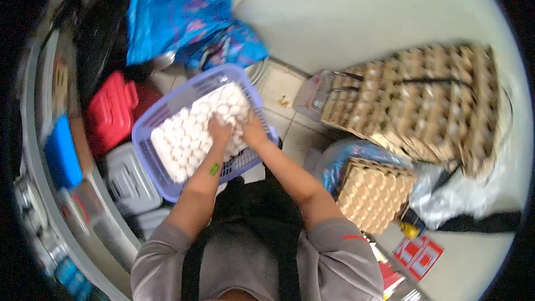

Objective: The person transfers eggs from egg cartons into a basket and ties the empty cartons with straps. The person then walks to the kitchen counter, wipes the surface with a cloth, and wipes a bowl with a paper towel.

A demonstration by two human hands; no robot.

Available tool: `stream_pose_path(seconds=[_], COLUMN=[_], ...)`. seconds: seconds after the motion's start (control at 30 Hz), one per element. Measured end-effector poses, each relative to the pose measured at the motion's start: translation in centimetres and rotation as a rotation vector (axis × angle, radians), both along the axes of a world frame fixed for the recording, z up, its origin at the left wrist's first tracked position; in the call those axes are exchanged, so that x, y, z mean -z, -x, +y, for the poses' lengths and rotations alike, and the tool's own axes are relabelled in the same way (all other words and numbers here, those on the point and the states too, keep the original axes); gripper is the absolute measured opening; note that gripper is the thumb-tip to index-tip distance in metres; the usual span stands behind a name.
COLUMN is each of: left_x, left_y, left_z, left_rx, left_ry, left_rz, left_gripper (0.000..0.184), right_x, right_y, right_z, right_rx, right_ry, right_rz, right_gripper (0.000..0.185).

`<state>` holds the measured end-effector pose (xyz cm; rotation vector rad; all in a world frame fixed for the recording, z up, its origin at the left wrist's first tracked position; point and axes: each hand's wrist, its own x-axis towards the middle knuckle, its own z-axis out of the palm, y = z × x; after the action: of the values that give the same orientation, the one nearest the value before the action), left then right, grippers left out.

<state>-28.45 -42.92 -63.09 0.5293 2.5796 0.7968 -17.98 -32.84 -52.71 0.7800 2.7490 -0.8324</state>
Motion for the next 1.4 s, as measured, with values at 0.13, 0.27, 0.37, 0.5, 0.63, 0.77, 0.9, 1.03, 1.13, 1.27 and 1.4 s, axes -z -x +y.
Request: stream_pose_path(seconds=[0.13, 0.27, 0.37, 0.5, 0.63, 0.77, 0.9, 1.03, 1.13, 1.27, 1.4], left_x=[1.5, -5.3, -9.6, -12.4, -17.9, -23.2, -26.7, -27.9, -30.1, -32.0, -39.5], left_y=[2.6, 3.0, 2.3, -0.2, -4.6, -8.0, -10.9, -13.6, -15.4, -16.5, -19.3], left_z=[-2.6, -4.2, -3.7, -0.4, 6.4, 11.7, 15.6, 18.0, 19.0, 19.6, 22.7], left_rx=[0.229, 0.299, 0.388, 0.322, 0.526, 0.674, 0.773, 0.898, 0.912, 0.965, 1.125], left_ry=[0.129, 0.102, 0.143, 0.174, -0.035, -0.212, -0.303, -0.435, -0.445, -0.491, -0.684], left_rz=[-0.052, 0.028, 0.085, 0.080, 0.115, 0.168, 0.126, 0.166, 0.136, 0.048, 0.166], left_gripper=[0.086, 0.079, 0.077, 0.071, 0.064, 0.054, 0.047, 0.041, 0.039, 0.037, 0.037], right_x=[-24.1, -44.5, -51.8, -50.0, -48.5, -48.3, -48.6, -47.8, -48.0, -48.5, -49.2], right_y=[-7.5, -23.4, -34.3, -43.9, -46.2, -46.5, -47.6, -49.0, -50.3, -50.9, -48.2], right_z=[7.1, 15.4, 23.5, 39.5, 47.2, 50.5, 51.0, 50.0, 49.7, 48.5, 49.1], right_rx=[-0.265, -0.087, 0.588, 1.111, 1.010, 1.027, 1.039, 1.112, 1.230, 1.219, 1.337], right_ry=[0.774, 0.327, -0.079, -0.414, -0.626, -0.299, -0.157, -0.054, 0.106, 0.638, 0.297], right_rz=[0.193, 0.773, 0.820, 0.365, 0.108, -0.043, 0.032, 0.441, 0.827, 1.564, 0.904], right_gripper=[0.060, 0.061, 0.048, 0.034, 0.040, 0.039, 0.033, 0.023, 0.028, 0.037, 0.037])
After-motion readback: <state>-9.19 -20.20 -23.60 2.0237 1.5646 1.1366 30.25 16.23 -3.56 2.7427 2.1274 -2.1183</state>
